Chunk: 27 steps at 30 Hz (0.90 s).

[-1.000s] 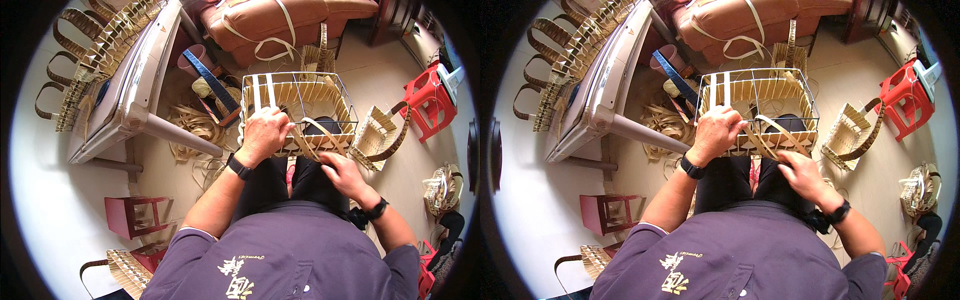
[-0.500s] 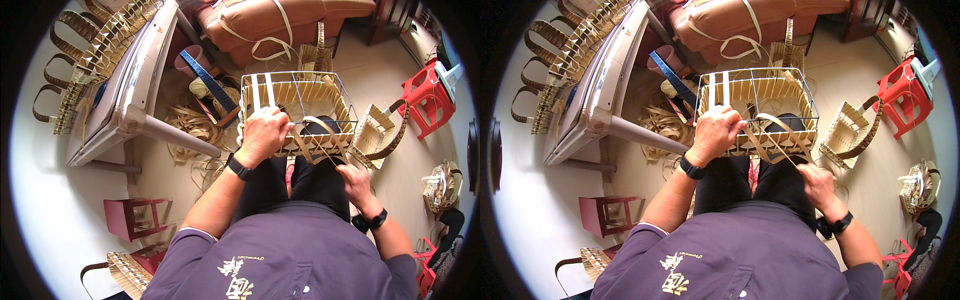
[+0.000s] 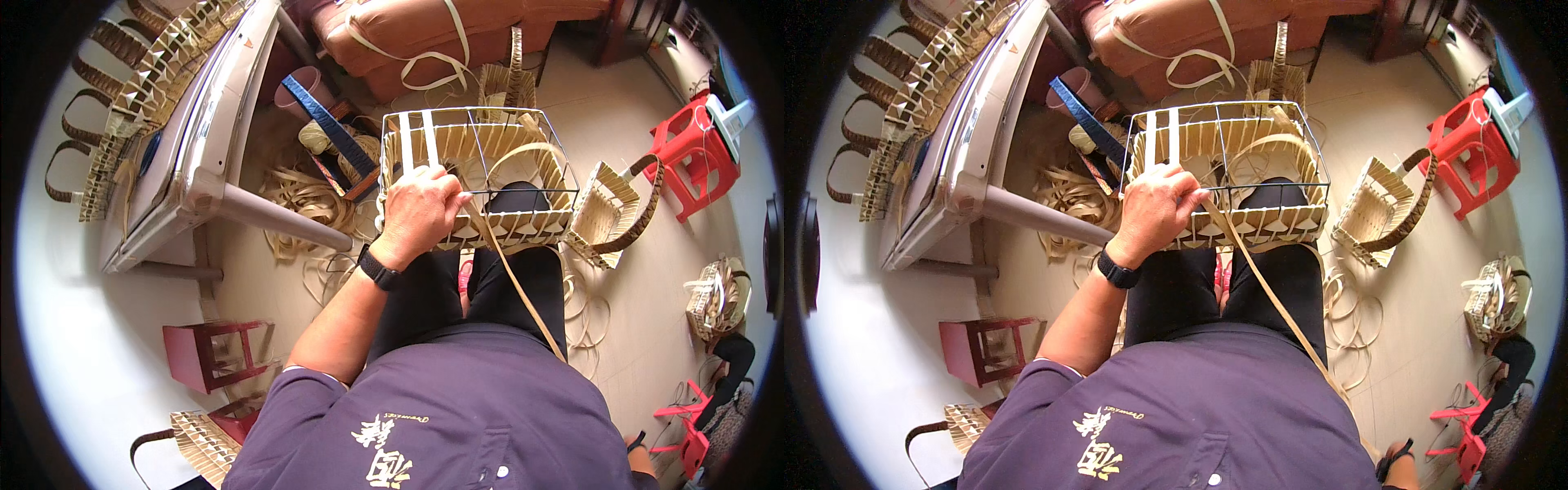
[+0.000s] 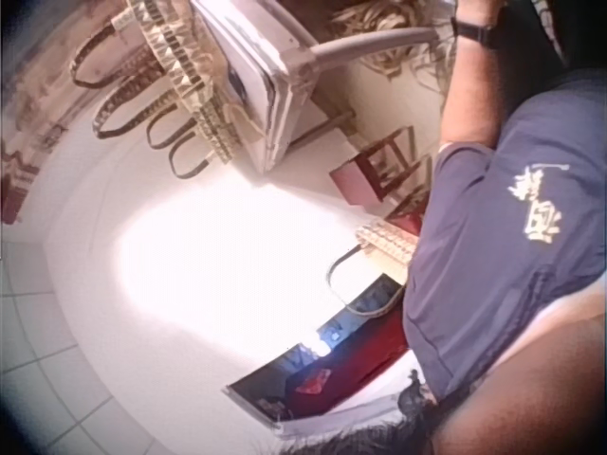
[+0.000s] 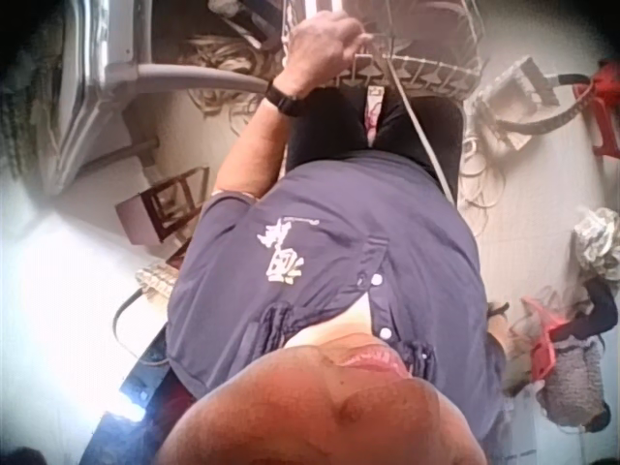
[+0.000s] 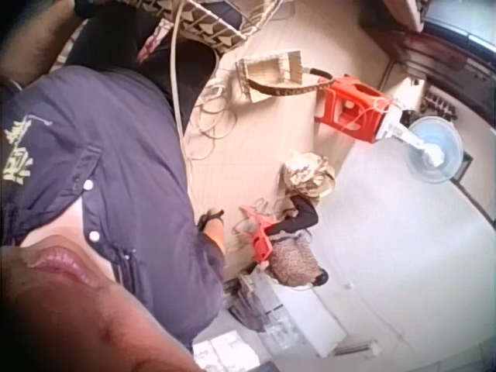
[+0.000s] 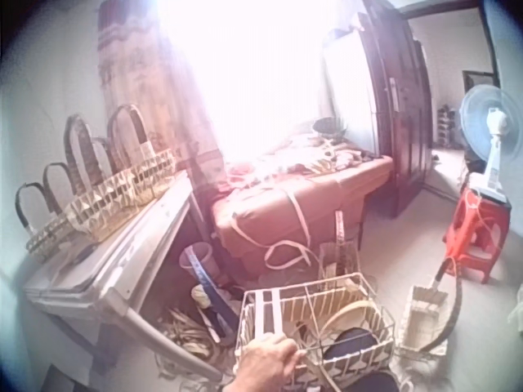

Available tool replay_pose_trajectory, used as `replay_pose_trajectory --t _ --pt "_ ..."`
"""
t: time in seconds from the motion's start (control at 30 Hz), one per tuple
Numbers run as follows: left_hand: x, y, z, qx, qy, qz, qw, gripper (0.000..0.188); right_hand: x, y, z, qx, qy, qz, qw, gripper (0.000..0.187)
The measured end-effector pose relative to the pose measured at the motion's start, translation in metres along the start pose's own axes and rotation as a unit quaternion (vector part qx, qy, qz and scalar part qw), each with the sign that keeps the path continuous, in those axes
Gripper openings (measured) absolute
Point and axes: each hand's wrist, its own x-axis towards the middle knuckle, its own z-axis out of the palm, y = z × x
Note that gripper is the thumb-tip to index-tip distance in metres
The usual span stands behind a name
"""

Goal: The person weaves a basket by threading long strips of bamboo through a wire frame, pulling them tight and folding them over the edges.

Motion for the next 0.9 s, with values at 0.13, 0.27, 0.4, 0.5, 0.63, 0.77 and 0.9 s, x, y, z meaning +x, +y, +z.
replay_pose_trajectory --t 0.13,0.27,0.4,0.5,0.63,0.77,0.9 --pt "0.008 0.007 0.008 -0.018 -0.006 0.000 1.000 0.028 0.074 -0.062 -0.147 0.197 0.270 -0.170 0.927 0.027" --pt "0.004 0.011 0.000 0.027 -0.006 0.000 1.000 0.029 -0.060 -0.219 -0.460 0.463 0.400 -0.438 0.658 0.029" --pt "0.007 0.008 0.002 0.017 -0.013 -0.004 1.000 0.027 -0.166 -0.281 -0.566 0.505 0.320 -0.537 0.595 0.044" --pt "0.004 0.006 0.000 0.014 -0.007 -0.013 1.000 0.026 -0.194 -0.305 -0.586 0.512 0.266 -0.583 0.572 0.037" --pt "0.002 0.005 0.000 0.014 -0.003 -0.008 1.000 0.027 -0.149 -0.282 -0.576 0.489 0.242 -0.589 0.595 0.025" --pt "0.001 0.009 -0.002 0.013 -0.008 -0.005 1.000 0.028 -0.046 -0.207 -0.476 0.402 0.426 -0.411 0.698 0.036" --pt "0.008 0.013 0.005 -0.006 -0.004 0.008 1.000 0.029 0.066 -0.071 -0.254 0.093 0.305 -0.112 0.941 0.017"
